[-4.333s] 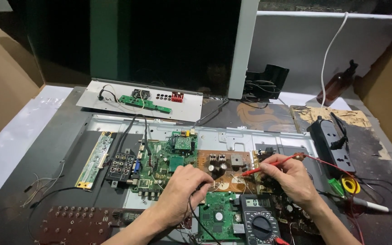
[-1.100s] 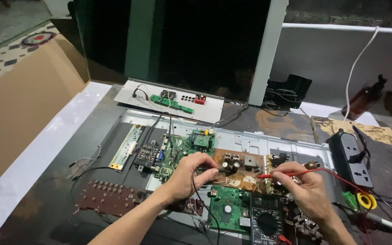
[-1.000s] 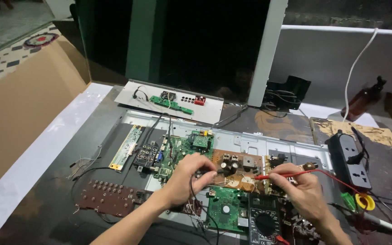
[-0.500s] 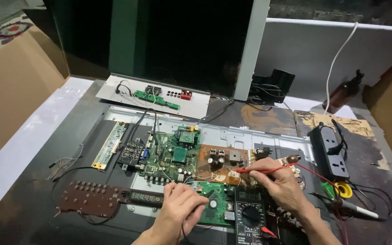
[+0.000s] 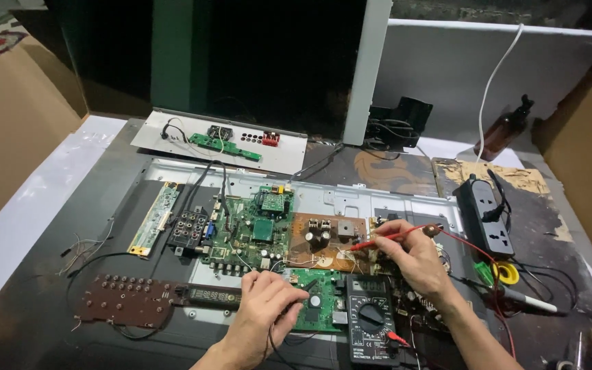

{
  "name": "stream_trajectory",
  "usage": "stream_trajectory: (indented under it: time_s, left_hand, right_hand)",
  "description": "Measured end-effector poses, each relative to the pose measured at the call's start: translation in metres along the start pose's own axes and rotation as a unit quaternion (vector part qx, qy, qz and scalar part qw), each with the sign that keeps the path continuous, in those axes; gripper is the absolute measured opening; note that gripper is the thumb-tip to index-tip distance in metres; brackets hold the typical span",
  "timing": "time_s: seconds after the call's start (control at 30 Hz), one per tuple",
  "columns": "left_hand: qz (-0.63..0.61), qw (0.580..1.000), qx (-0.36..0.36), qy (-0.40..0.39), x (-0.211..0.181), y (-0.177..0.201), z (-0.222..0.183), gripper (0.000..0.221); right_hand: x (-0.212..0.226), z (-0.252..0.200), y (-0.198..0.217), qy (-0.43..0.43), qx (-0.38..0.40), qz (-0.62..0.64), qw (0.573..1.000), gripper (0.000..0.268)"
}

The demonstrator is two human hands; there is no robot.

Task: Using a multimeter to test electrical components on a disassembled television circuit board.

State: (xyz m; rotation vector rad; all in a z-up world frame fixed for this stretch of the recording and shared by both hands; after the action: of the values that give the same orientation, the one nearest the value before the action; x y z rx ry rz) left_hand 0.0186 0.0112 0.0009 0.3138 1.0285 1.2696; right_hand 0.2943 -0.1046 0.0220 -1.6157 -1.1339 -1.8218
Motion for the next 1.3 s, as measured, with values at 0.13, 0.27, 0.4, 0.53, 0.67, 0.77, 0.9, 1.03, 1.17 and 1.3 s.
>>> stream_trajectory:
  time_s: [0.13,0.27,0.4,0.53,0.67,0.77,0.9,1.03,1.17,1.3]
  left_hand:
    - [-0.010,1.000,0.005,0.002,0.000,0.001,0.000,0.010]
    - [-0.013,1.000,0.002,0.001,-0.002,0.003,0.001,0.009]
    - [-0.006,1.000,-0.001,-0.007,-0.001,0.001,0.000,0.009]
    - [-0.006,1.000,0.010,-0.003,-0.001,0.001,-0.001,0.008]
    - [-0.001,1.000,0.010,0.000,0.003,-0.003,-0.002,0.010]
    - [0.001,1.000,0.016,0.003,0.002,-0.003,-0.001,0.010]
    - [0.013,1.000,0.011,0.008,0.003,-0.004,-0.002,0.014]
    - [0.009,1.000,0.016,0.016,0.004,-0.006,-0.002,0.014]
    - [0.019,1.000,0.003,0.007,0.005,-0.007,-0.003,0.013]
    - [0.020,1.000,0.000,0.008,0.005,-0.007,-0.003,0.014]
  right_hand:
    - [0.002,-0.001,0.000,-0.040,-0.024,0.052,0.998,0.016]
    - [-0.011,0.001,0.002,0.055,0.004,0.021,0.998,0.017]
    - [0.012,-0.009,-0.004,0.230,0.029,-0.088,0.969,0.016]
    - [0.001,-0.002,0.001,0.169,0.013,-0.077,0.982,0.017]
    - [0.000,0.005,0.005,0.030,-0.024,-0.014,0.999,0.024]
    - [-0.001,0.009,0.009,0.000,-0.032,0.023,0.999,0.021]
    - [0.014,0.011,0.007,-0.013,-0.023,-0.020,0.999,0.019]
    - [0.025,0.024,0.006,-0.031,0.009,-0.081,0.996,0.023]
    - [0.043,0.036,0.000,-0.075,0.020,-0.090,0.993,0.020]
    - [0.051,0.046,-0.007,-0.063,0.021,-0.181,0.981,0.027]
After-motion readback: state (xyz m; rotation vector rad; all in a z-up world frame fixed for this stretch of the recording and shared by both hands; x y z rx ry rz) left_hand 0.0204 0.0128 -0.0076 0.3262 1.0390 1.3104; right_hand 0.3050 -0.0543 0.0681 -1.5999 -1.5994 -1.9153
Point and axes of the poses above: each hand's wrist, its own z-axis towards the middle knuckle, its own y-axis out of the back of the hand, x = y × z, the point moved 3 cm from there along z, towards the middle knuckle, and after that the axes turned 6 degrees about z, right-handed, at the moved point
